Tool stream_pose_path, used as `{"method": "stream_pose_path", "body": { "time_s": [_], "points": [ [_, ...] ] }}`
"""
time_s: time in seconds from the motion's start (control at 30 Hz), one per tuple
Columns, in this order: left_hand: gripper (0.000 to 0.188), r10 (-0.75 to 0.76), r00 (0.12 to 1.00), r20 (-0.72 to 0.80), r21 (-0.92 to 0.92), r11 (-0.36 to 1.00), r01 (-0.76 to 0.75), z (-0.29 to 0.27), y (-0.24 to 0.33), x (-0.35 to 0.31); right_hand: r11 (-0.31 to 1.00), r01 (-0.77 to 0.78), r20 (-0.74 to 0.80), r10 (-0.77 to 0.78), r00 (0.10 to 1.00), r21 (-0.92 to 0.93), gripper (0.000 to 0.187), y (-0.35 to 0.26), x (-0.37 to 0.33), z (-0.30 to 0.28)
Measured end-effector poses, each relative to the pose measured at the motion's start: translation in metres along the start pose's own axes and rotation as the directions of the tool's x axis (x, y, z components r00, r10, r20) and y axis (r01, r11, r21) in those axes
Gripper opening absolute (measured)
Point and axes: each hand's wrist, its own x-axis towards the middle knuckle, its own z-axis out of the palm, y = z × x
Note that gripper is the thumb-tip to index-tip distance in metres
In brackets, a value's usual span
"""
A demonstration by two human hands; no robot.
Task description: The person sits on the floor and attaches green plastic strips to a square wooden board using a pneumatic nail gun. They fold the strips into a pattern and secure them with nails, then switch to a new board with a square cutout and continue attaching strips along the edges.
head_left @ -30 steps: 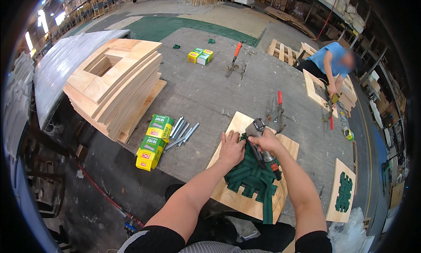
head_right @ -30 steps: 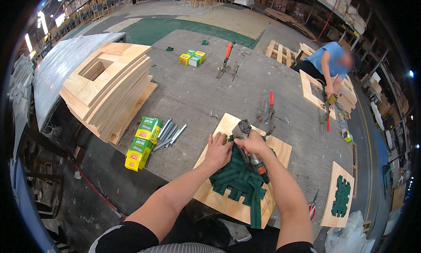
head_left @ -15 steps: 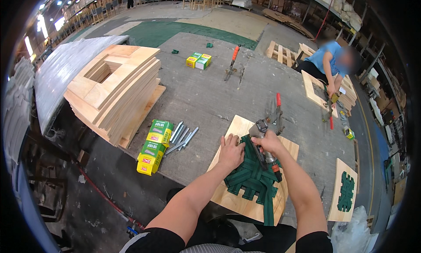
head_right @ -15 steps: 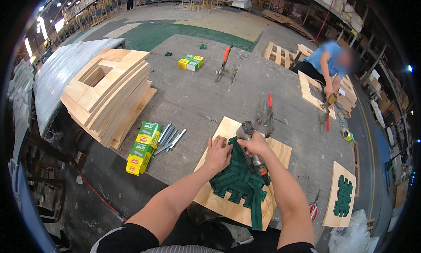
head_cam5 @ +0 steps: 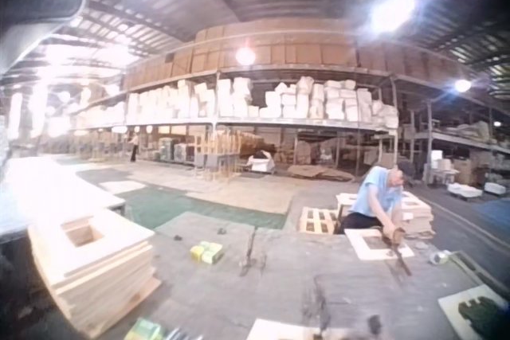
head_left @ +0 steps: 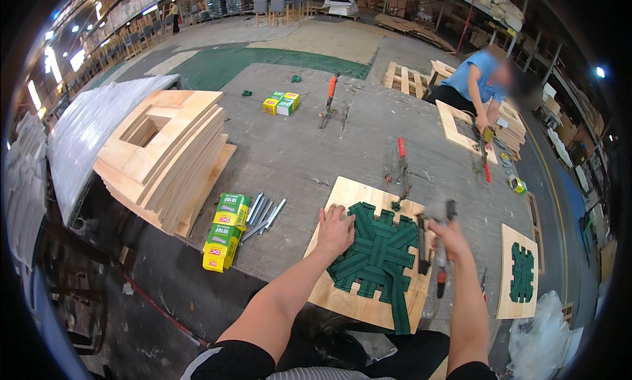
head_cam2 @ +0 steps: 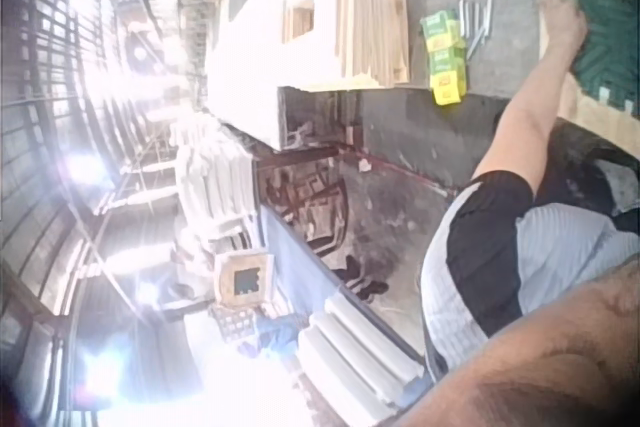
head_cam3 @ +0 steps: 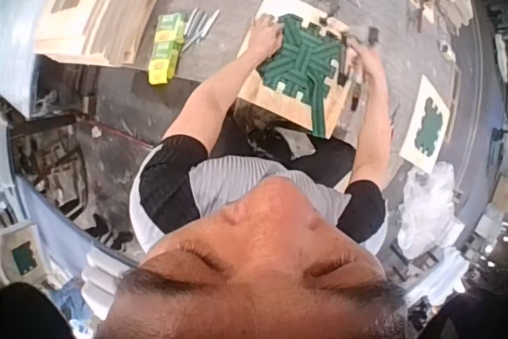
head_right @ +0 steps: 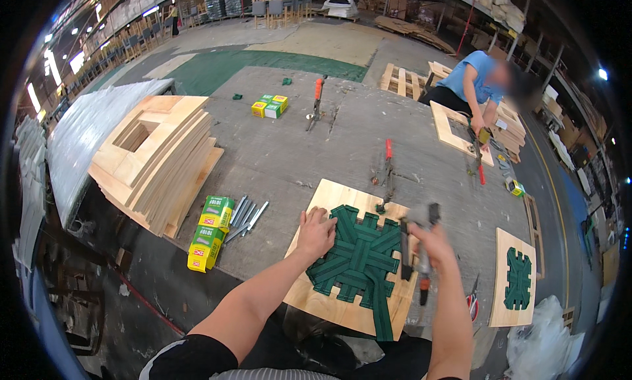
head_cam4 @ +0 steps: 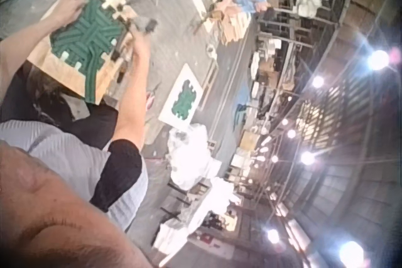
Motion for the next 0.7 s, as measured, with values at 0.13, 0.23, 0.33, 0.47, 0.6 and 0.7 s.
{"method": "stream_pose_path", "body": {
  "time_s": [0.13, 0.23, 0.33, 0.47, 0.6, 0.7],
  "points": [
    [0.03, -0.002, 1.0, -0.016, -0.036, 0.999, 0.002, 0.0, 0.004, 0.002, 0.927, -0.176, -0.122, 0.226, 0.966, 0.331, 0.033, 0.074, -0.042, -0.102],
    [0.031, -0.075, 0.989, -0.13, -0.278, 0.96, 0.036, -0.018, -0.002, 0.003, 0.822, -0.23, -0.069, 0.31, 0.948, 0.521, 0.035, 0.125, -0.041, -0.129],
    [0.033, -0.069, 0.984, -0.162, -0.275, 0.961, 0.022, -0.031, 0.008, -0.03, 0.797, -0.254, -0.052, 0.335, 0.941, 0.548, 0.039, 0.155, -0.044, -0.14],
    [0.039, -0.034, 0.999, -0.034, -0.23, 0.973, 0.025, -0.036, 0.045, -0.128, 0.918, -0.384, -0.371, 0.392, 0.842, 0.097, 0.043, 0.183, -0.073, -0.159],
    [0.042, -0.021, 0.998, -0.064, -0.021, 1.0, 0.019, -0.043, 0.066, -0.158, 0.643, -0.102, -0.442, -0.394, 0.806, -0.759, 0.045, 0.179, -0.107, -0.14],
    [0.042, -0.003, 0.992, -0.125, 0.068, 0.998, 0.011, -0.045, 0.063, -0.161, 0.767, 0.076, -0.393, -0.409, 0.824, -0.638, 0.039, 0.164, -0.133, -0.086]
  ]
}}
